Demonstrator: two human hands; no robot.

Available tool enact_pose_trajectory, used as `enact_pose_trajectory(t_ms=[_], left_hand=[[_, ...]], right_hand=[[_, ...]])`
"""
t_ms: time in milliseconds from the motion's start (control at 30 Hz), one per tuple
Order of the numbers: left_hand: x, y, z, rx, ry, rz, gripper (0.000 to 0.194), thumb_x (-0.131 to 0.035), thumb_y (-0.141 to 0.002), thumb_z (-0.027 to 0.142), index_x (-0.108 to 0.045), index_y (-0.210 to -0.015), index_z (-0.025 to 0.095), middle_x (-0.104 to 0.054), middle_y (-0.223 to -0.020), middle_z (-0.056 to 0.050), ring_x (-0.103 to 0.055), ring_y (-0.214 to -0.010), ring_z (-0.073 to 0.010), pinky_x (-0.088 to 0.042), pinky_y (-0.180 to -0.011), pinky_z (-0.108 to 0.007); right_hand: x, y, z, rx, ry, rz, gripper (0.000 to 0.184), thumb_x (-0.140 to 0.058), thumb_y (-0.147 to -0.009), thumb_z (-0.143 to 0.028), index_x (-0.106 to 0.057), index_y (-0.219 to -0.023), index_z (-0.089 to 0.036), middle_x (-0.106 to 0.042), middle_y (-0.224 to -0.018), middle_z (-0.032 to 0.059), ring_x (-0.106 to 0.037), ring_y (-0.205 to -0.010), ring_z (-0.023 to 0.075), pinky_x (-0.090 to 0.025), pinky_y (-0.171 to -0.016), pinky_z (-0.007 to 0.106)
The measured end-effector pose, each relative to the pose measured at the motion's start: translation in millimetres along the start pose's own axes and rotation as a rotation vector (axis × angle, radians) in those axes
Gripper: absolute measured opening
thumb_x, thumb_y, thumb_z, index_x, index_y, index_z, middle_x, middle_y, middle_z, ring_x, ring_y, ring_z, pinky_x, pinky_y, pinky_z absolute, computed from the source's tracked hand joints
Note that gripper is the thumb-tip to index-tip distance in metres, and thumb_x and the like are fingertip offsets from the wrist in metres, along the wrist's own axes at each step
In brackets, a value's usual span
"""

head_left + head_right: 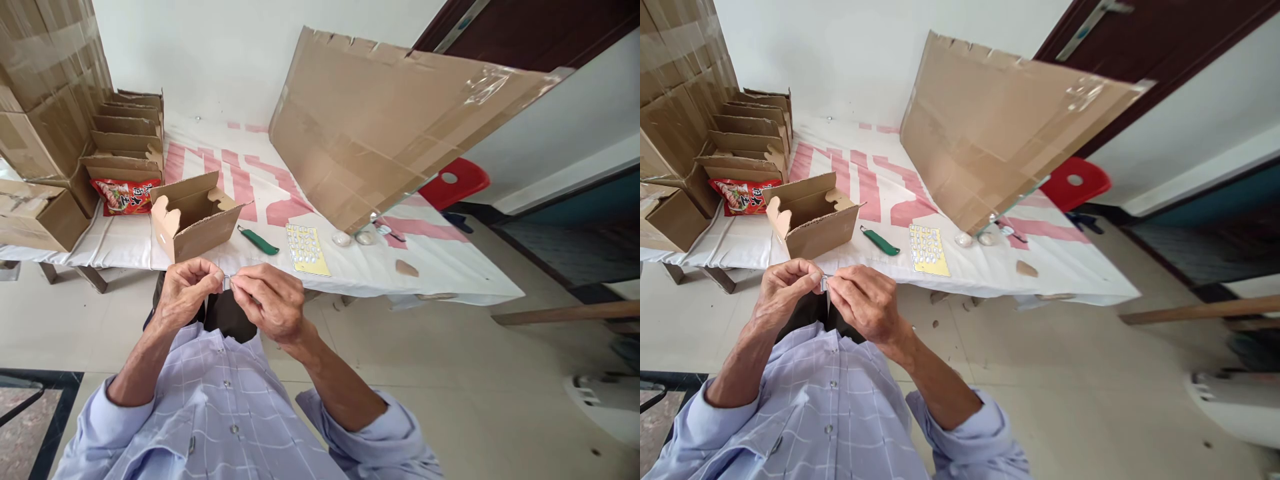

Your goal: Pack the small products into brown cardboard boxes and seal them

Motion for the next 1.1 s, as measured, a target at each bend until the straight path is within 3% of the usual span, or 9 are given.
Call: enact_pose_trajectory(t_ms=[200,367,600,767,900,967,1100], left_hand=[[-4.0,0,-1,0.011,0.021,0.011,0.028,-0.091,-0.078,0.037,-0.074,-0.066,0.019,-0.067,-0.062,-0.001,-0.058,-0.061,-0.0133,-0.051,-0.065,-0.028],[-3.5,0,-5,0.015,0.007,-0.002,0.03,-0.091,-0.08,0.041,-0.074,-0.068,0.019,-0.067,-0.062,-0.001,-0.059,-0.061,-0.0131,-0.049,-0.064,-0.027],[-2.5,0,-7,0.024,0.01,-0.005,0.035,-0.093,-0.08,0.046,-0.075,-0.068,0.019,-0.068,-0.062,-0.002,-0.059,-0.059,-0.0133,-0.05,-0.063,-0.028],[-2.9,1,-8,0.038,0.055,-0.011,0.036,-0.095,-0.08,0.048,-0.075,-0.068,0.02,-0.068,-0.062,-0.002,-0.059,-0.06,-0.0138,-0.051,-0.063,-0.028],[-4.4,0,-11,0.074,0.109,-0.049,0.039,-0.096,-0.079,0.05,-0.075,-0.069,0.019,-0.068,-0.062,-0.002,-0.061,-0.059,-0.0139,-0.052,-0.062,-0.028],[-5.2,-1,-13,0.102,0.148,-0.067,0.04,-0.097,-0.077,0.051,-0.075,-0.07,0.018,-0.068,-0.063,-0.002,-0.061,-0.058,-0.013,-0.052,-0.062,-0.027],[-8.9,0,-16,0.14,0.189,-0.115,0.044,-0.099,-0.076,0.053,-0.074,-0.069,0.018,-0.068,-0.063,-0.002,-0.061,-0.057,-0.0127,-0.051,-0.062,-0.027]], right_hand=[[-2,11,0,0.033,0.067,0.005,0.017,-0.068,-0.107,-0.016,-0.079,-0.106,-0.029,-0.084,-0.092,0.005,-0.077,-0.077,0.02,-0.064,-0.068,0.034],[-1,14,-3,0.059,-0.021,0.031,0.022,-0.066,-0.106,-0.013,-0.078,-0.114,-0.03,-0.084,-0.096,0.0047,-0.077,-0.078,0.0199,-0.062,-0.067,0.033],[-5,22,3,-0.025,-0.114,-0.063,0.018,-0.066,-0.107,-0.017,-0.078,-0.112,-0.03,-0.084,-0.097,0.006,-0.079,-0.081,0.022,-0.065,-0.07,0.035],[4,13,-6,-0.026,-0.209,-0.017,0.023,-0.069,-0.102,-0.01,-0.076,-0.112,-0.029,-0.084,-0.098,0.0054,-0.079,-0.079,0.021,-0.065,-0.07,0.035],[7,7,3,-0.203,-0.324,-0.026,0.015,-0.066,-0.104,-0.018,-0.073,-0.094,-0.027,-0.079,-0.084,0.0037,-0.074,-0.07,0.0198,-0.062,-0.064,0.035],[5,6,10,-0.319,-0.413,-0.073,0.025,-0.063,-0.107,-0.023,-0.067,-0.082,-0.026,-0.073,-0.075,0.0022,-0.068,-0.064,0.0176,-0.06,-0.061,0.033],[-7,13,28,-0.615,-0.593,-0.22,0.021,-0.068,-0.106,-0.034,-0.067,-0.088,-0.024,-0.075,-0.083,0.002,-0.071,-0.072,0.0166,-0.063,-0.069,0.031]])
Point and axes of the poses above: each hand's wrist, its own y-axis away from the middle knuckle, its own x-axis out of the back of the hand, z = x × y, the point moved 8 cm from there along -y, towards the middle knuckle
